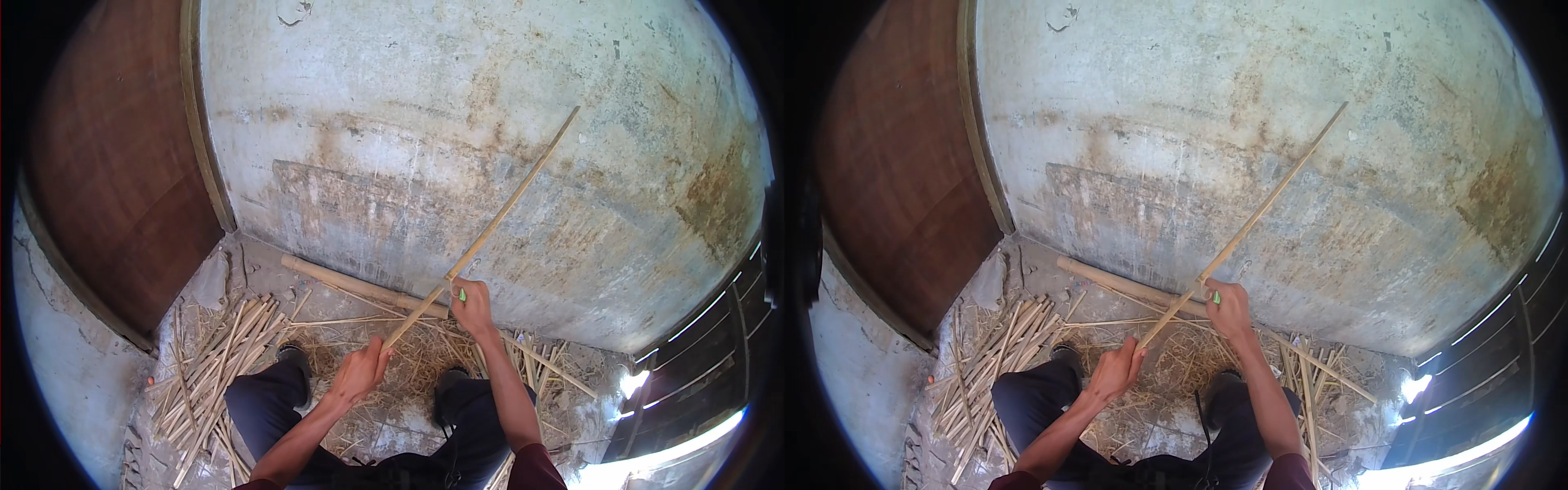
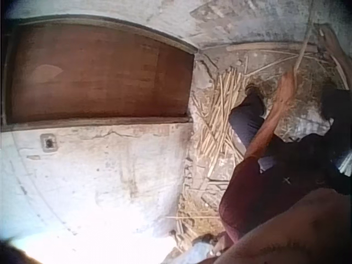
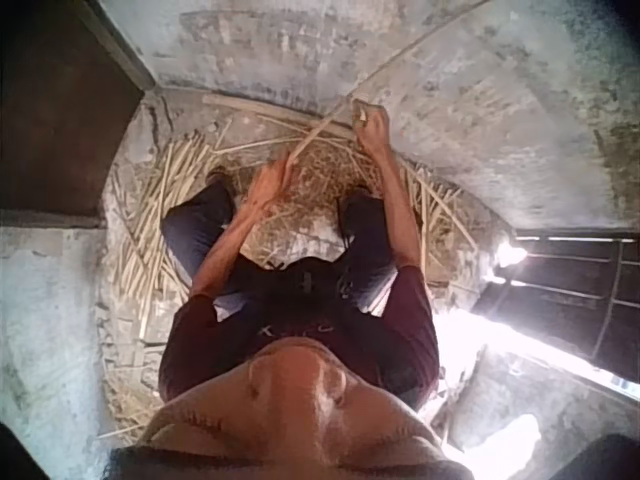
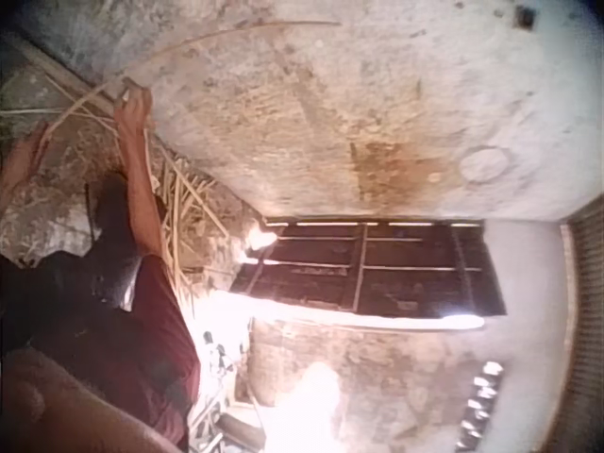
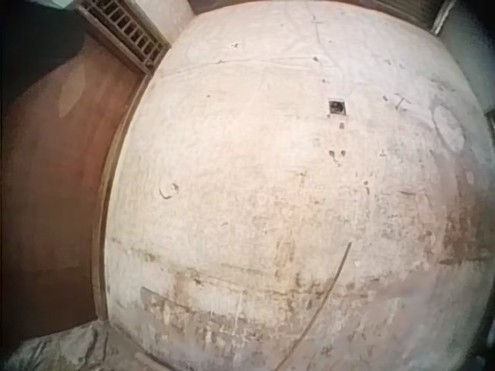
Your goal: The person whittles a long strip of wood using a small knife, shaving off thin pieces while holding the wood against their leg.
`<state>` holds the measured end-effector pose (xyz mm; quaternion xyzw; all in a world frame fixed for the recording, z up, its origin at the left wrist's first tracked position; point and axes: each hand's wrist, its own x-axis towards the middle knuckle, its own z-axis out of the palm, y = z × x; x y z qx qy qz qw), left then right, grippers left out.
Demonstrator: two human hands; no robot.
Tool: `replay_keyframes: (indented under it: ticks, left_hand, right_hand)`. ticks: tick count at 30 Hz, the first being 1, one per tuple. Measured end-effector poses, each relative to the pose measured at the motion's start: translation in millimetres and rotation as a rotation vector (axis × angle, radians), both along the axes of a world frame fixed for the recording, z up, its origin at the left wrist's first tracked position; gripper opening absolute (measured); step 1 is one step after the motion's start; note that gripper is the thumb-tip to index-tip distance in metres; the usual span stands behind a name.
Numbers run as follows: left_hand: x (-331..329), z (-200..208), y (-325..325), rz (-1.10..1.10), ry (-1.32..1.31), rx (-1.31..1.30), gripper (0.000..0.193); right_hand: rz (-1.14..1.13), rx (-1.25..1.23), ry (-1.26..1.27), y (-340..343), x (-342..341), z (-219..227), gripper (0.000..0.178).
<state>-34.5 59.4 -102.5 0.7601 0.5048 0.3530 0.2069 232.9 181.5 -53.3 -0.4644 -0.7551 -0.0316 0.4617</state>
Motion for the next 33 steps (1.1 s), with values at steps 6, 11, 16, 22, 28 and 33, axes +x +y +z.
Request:
replay_keyframes:
  ticks: [6, 11, 16, 22, 28, 33]
  left_hand:
    - [-1.5, 3.7, 4.0, -0.016, -0.048, -0.004, 0.025]
    - [2.2, -0.3, 4.5, 0.012, 0.000, 0.020, 0.026]
    - [10.3, -7.8, -0.1, 0.013, 0.042, 0.031, 0.026]
    - [14.1, 2.0, -9.0, -0.003, 0.025, -0.030, 0.023]
    - [8.9, 7.0, -8.1, -0.014, 0.015, 0.015, 0.026]
    - [4.8, 7.9, -8.8, 0.001, 0.005, 0.031, 0.026]
  right_hand:
    - [0.218, -0.524, 0.152, -3.7, 1.6, 1.3, 0.005]
    - [-0.151, -0.038, -0.076, -8.2, -3.4, 10.5, 0.003]
    - [-0.253, 0.070, -0.185, -0.3, 7.9, 19.3, 0.019]
    - [-0.302, 0.166, -0.190, -2.9, 9.4, 25.5, 0.023]
    - [-0.353, 0.173, -0.195, 1.3, 8.5, 23.8, 0.023]
    - [-0.401, 0.183, -0.177, 6.9, 9.4, 26.3, 0.017]
